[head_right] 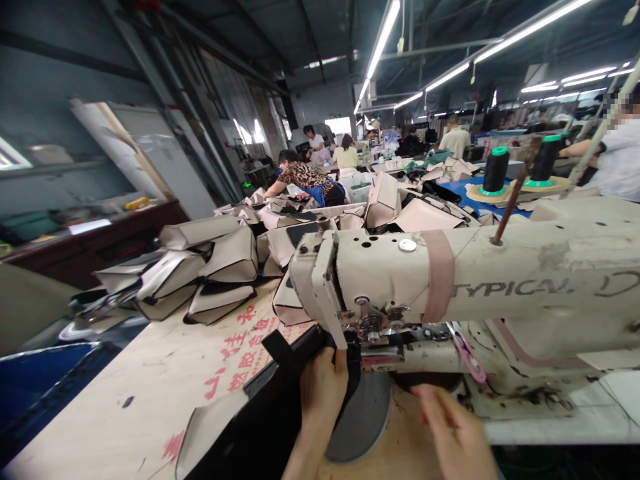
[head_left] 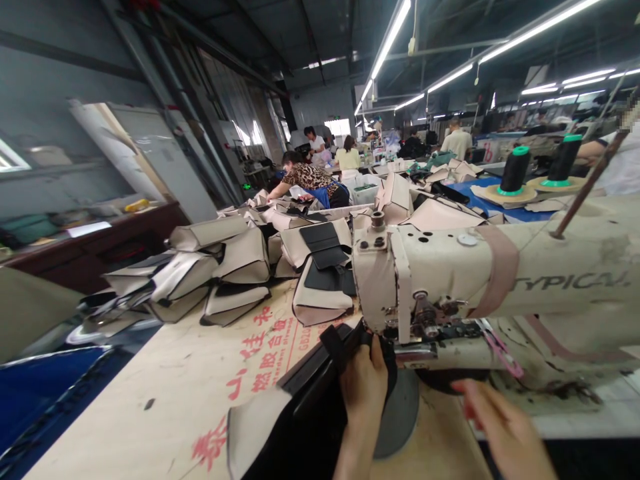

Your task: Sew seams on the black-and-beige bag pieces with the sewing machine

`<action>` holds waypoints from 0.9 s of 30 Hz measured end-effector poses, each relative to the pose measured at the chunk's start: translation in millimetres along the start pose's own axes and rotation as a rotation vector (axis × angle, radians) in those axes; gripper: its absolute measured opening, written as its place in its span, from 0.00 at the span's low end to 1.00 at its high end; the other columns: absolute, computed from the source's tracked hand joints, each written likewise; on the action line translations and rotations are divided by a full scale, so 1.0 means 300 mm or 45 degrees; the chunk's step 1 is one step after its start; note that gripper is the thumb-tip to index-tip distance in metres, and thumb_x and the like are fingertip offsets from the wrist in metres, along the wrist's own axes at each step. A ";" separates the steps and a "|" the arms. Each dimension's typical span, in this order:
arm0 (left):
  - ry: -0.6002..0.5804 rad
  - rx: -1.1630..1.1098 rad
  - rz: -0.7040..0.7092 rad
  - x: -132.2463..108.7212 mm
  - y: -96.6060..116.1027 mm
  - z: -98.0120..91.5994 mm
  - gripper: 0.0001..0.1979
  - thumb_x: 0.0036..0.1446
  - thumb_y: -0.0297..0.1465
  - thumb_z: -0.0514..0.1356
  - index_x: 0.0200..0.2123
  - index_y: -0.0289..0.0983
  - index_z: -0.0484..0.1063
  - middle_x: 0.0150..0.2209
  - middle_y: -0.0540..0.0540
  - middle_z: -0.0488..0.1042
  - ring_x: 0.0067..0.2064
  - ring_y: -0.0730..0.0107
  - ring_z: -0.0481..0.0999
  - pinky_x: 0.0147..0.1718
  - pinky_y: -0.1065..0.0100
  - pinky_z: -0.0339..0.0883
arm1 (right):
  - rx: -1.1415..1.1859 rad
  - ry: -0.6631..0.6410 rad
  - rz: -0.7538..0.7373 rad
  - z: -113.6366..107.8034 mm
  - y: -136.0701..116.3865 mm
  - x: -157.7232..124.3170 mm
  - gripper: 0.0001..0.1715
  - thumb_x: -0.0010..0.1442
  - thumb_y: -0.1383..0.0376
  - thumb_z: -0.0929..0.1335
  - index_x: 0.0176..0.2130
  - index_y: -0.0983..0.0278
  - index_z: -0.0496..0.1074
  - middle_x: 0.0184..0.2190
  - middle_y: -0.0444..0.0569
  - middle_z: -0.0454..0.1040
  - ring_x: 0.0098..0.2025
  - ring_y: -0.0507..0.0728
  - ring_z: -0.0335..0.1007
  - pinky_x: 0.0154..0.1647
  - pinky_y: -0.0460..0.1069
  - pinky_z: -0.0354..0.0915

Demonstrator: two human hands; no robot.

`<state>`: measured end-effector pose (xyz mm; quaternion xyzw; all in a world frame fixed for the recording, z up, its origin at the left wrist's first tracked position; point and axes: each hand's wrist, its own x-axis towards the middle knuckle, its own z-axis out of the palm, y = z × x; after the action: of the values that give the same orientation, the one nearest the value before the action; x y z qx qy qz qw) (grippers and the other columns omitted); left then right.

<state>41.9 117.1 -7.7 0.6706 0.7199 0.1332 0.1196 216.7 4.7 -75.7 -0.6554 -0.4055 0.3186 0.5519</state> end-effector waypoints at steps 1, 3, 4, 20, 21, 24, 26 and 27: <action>-0.009 0.002 -0.003 0.001 -0.001 0.001 0.18 0.62 0.35 0.47 0.31 0.34 0.75 0.32 0.40 0.79 0.37 0.62 0.78 0.29 0.70 0.60 | 0.105 -0.194 0.060 0.105 -0.013 -0.003 0.19 0.55 0.51 0.64 0.31 0.63 0.73 0.24 0.46 0.70 0.26 0.55 0.65 0.24 0.45 0.59; -0.025 0.002 -0.007 0.003 -0.004 0.003 0.19 0.62 0.35 0.47 0.30 0.34 0.75 0.32 0.40 0.79 0.36 0.63 0.78 0.28 0.70 0.59 | 0.339 -0.398 0.144 0.273 -0.041 0.000 0.20 0.55 0.51 0.65 0.24 0.64 0.69 0.18 0.43 0.64 0.22 0.52 0.59 0.20 0.44 0.53; -0.033 0.000 -0.008 0.004 -0.006 0.004 0.19 0.62 0.35 0.47 0.29 0.34 0.74 0.31 0.40 0.79 0.36 0.63 0.78 0.28 0.70 0.59 | 0.446 -0.387 0.199 0.331 -0.052 0.003 0.22 0.53 0.51 0.66 0.20 0.65 0.67 0.16 0.42 0.60 0.19 0.50 0.54 0.19 0.44 0.49; -0.110 -0.052 0.031 0.073 -0.004 0.006 0.17 0.61 0.32 0.46 0.30 0.34 0.73 0.33 0.41 0.78 0.38 0.65 0.77 0.28 0.72 0.58 | 0.809 0.089 0.539 0.458 -0.102 0.055 0.24 0.41 0.51 0.71 0.17 0.63 0.57 0.11 0.35 0.48 0.14 0.46 0.40 0.14 0.44 0.39; -0.115 -0.053 0.043 0.077 -0.005 0.006 0.17 0.60 0.31 0.46 0.30 0.34 0.73 0.34 0.41 0.78 0.39 0.65 0.77 0.28 0.72 0.58 | 0.803 0.093 0.548 0.459 -0.100 0.057 0.24 0.41 0.51 0.71 0.16 0.63 0.57 0.10 0.35 0.48 0.13 0.46 0.40 0.13 0.44 0.38; -0.127 -0.049 0.072 0.091 -0.005 0.003 0.15 0.59 0.30 0.47 0.30 0.34 0.73 0.33 0.40 0.78 0.39 0.65 0.76 0.29 0.73 0.58 | 0.778 0.092 0.535 0.470 -0.100 0.062 0.26 0.43 0.48 0.70 0.16 0.62 0.56 0.09 0.35 0.49 0.12 0.46 0.41 0.11 0.44 0.40; -0.135 -0.049 0.086 0.097 -0.004 -0.003 0.15 0.59 0.29 0.48 0.30 0.34 0.73 0.33 0.39 0.78 0.40 0.66 0.76 0.29 0.73 0.58 | 0.753 0.077 0.504 0.486 -0.109 0.063 0.27 0.44 0.46 0.69 0.15 0.62 0.56 0.08 0.35 0.50 0.11 0.46 0.42 0.10 0.44 0.42; -0.138 -0.050 0.095 0.100 -0.004 -0.006 0.15 0.59 0.29 0.48 0.31 0.33 0.73 0.34 0.39 0.78 0.40 0.66 0.76 0.29 0.73 0.59 | 0.738 0.063 0.487 0.494 -0.116 0.062 0.28 0.44 0.45 0.68 0.15 0.63 0.57 0.08 0.36 0.51 0.11 0.46 0.43 0.10 0.44 0.43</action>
<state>38.0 146.8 -6.2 0.7006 0.6842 0.1151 0.1664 90.9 92.1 -68.8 -0.5432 -0.1546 0.5022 0.6549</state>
